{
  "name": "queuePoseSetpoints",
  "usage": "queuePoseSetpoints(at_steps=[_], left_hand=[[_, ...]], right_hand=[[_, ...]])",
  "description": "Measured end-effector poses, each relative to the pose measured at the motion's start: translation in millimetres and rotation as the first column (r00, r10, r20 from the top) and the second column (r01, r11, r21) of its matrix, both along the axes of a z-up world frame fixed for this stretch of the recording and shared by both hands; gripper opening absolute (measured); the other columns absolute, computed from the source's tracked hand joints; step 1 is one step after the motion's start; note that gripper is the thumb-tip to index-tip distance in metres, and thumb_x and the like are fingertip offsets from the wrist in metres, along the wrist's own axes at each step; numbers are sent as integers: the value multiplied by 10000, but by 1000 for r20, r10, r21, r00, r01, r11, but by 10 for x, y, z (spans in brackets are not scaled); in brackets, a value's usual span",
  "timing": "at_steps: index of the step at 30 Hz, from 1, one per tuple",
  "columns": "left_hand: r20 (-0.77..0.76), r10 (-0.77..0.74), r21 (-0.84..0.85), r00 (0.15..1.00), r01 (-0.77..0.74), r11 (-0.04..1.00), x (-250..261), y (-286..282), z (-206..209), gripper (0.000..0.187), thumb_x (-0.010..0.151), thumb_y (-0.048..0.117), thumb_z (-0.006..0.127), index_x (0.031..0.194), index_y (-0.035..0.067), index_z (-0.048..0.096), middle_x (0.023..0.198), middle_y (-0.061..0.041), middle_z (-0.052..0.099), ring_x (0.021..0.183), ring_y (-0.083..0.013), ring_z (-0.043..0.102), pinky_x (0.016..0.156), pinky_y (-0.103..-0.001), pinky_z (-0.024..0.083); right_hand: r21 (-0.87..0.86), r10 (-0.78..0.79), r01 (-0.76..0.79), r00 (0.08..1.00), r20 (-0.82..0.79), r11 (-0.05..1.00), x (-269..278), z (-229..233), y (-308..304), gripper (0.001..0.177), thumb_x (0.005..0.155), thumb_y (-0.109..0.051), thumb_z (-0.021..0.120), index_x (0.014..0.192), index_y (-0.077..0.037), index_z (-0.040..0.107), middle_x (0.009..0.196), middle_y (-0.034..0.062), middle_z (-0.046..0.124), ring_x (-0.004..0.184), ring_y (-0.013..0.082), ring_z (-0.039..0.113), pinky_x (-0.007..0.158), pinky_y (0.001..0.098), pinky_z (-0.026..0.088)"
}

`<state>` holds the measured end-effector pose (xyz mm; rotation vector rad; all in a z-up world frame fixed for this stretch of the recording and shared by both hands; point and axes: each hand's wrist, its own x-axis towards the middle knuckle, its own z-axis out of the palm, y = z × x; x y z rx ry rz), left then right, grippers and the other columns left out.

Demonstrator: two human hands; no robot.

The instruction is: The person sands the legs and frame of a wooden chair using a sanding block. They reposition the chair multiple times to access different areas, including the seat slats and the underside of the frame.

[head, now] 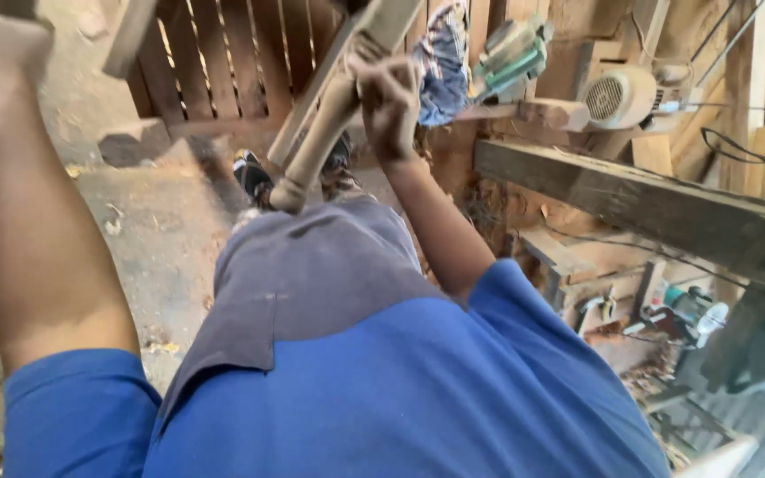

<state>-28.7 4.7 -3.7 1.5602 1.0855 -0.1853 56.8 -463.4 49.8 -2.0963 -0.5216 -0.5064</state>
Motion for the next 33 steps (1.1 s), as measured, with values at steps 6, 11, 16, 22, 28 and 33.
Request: queuePoseSetpoints(at_steps=[6,11,16,22,28,33], left_hand=[[65,-229,388,971,187,903,117,313,-1295,285,890,186,635,1169,243,628,1214,177,731,1077,37,662,801,-125,482],[91,-471,617,878,321,718,352,197,-1188,379,952,44,724,1324,50,656,1286,-24,754,1199,-119,676,910,-228,507],[-292,-246,813,924,375,445,425,-1519,-11,600,1059,355,903,1256,47,427,1213,-165,452,1086,-331,465,895,-429,431],[-213,-674,345,707,700,625,1138,-3970,813,666,882,553,840,1235,68,550,1051,-81,671,808,-179,663,585,-294,588],[23,-725,-357,689,683,637,1342,-3718,887,418,799,251,788,1112,93,561,992,-81,670,707,-129,684,648,-248,606],[-189,-726,-390,662,627,674,971,-3802,1352,189,761,157,657,946,128,631,866,-58,689,788,-185,624,732,-372,546]], right_hand=[[-158,-34,30,999,-26,987,250,-67,-123,205,853,-161,832,1025,-262,785,861,-70,626,890,178,546,745,300,433],[54,57,-44,961,-270,998,-283,34,-557,237,906,-82,800,1077,-246,781,898,-64,597,886,153,480,830,287,357],[136,-142,215,899,-415,967,-565,-170,-1524,180,902,-88,803,1068,-147,767,981,20,645,917,164,594,824,262,524],[218,-248,455,760,-601,864,-617,-88,-1993,193,973,-248,713,989,-74,633,865,32,654,720,119,616,632,214,573],[173,-130,340,708,-694,924,-578,-27,-2076,268,981,-299,700,1105,-66,651,1018,75,687,901,192,656,801,233,593],[342,141,95,785,-603,935,-255,-8,-1643,175,1006,-219,698,1128,-96,675,1046,56,687,728,114,649,617,185,619]])
